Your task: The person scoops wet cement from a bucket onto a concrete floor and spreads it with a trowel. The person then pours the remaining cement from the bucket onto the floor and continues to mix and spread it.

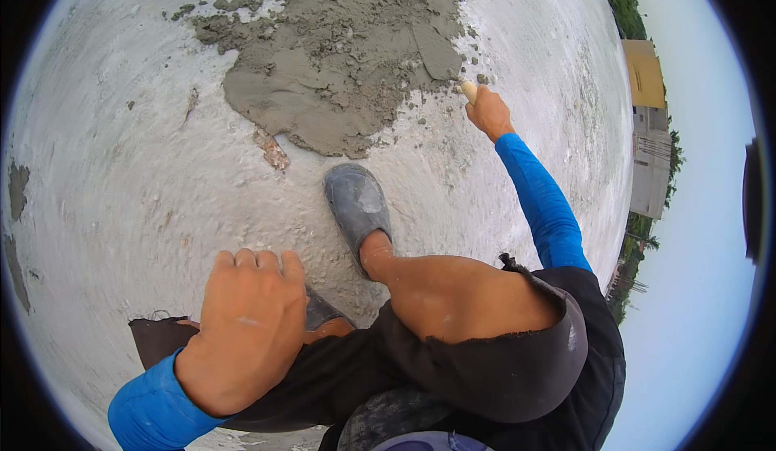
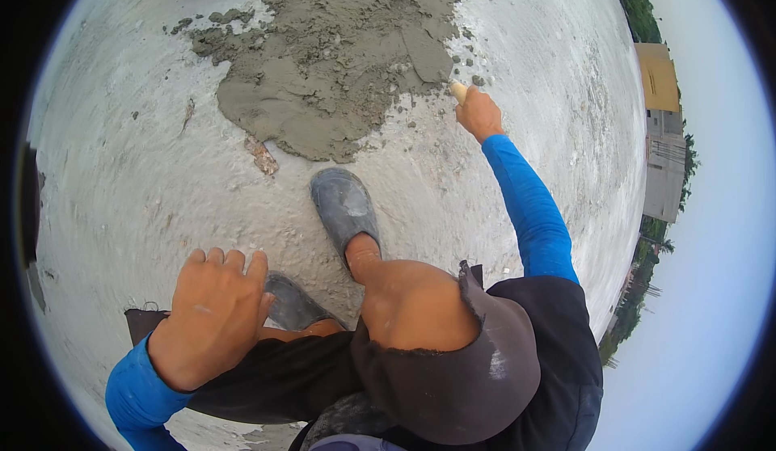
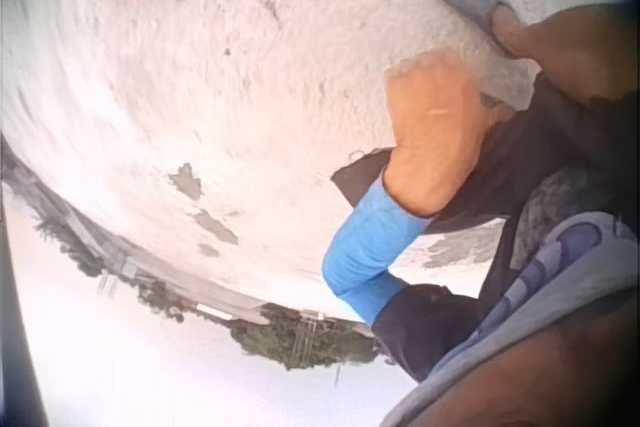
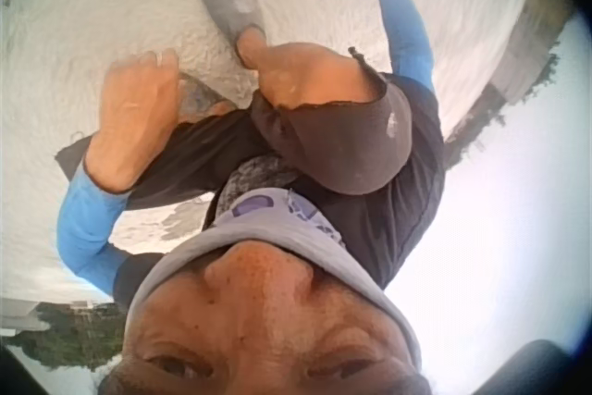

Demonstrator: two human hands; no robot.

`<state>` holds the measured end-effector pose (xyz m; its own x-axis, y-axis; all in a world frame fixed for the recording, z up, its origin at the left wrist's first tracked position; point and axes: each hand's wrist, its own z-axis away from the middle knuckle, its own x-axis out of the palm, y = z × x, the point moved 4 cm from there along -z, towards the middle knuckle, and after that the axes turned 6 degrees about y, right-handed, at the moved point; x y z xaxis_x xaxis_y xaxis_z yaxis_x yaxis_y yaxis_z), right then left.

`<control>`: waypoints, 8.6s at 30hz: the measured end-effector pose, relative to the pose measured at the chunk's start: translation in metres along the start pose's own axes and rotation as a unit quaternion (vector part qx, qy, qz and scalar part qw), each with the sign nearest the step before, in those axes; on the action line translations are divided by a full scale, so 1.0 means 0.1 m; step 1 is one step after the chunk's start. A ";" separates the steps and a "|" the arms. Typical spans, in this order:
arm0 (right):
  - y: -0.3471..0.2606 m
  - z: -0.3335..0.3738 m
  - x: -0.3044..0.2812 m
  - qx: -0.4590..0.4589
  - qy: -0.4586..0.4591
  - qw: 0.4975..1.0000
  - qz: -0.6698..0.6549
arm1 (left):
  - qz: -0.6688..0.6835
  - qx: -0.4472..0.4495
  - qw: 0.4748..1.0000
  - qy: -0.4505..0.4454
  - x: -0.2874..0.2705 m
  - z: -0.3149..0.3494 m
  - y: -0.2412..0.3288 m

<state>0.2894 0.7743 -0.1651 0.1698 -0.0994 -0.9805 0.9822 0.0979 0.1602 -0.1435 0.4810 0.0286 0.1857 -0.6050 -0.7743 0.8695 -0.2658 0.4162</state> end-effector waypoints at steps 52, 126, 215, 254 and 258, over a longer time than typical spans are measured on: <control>-1.70 0.26 -0.26 0.063 -0.273 0.885 -0.373 | 0.052 -0.043 0.997 0.023 0.00 0.12 -0.12; -0.76 -0.62 -0.75 0.083 -0.293 0.847 -0.435 | 0.014 -0.041 0.999 0.017 -0.02 -0.19 -0.22; -0.43 -2.27 -0.30 0.191 -0.219 0.892 -0.347 | 0.044 -0.120 0.992 -0.012 0.19 -0.11 -0.66; -1.73 -1.26 -0.62 -0.047 -0.250 0.941 -0.225 | 0.018 -0.084 0.994 0.063 0.23 0.10 -0.35; -1.33 -0.76 -0.83 -0.085 -0.296 0.938 -0.160 | 0.016 -0.131 0.990 0.060 0.24 0.34 -0.40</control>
<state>0.1391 0.8452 -0.1138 -0.0679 -0.6783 -0.7316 0.9722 0.1198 -0.2012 -0.1889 0.4516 0.0090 0.2548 -0.5127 -0.8199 0.9479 -0.0352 0.3166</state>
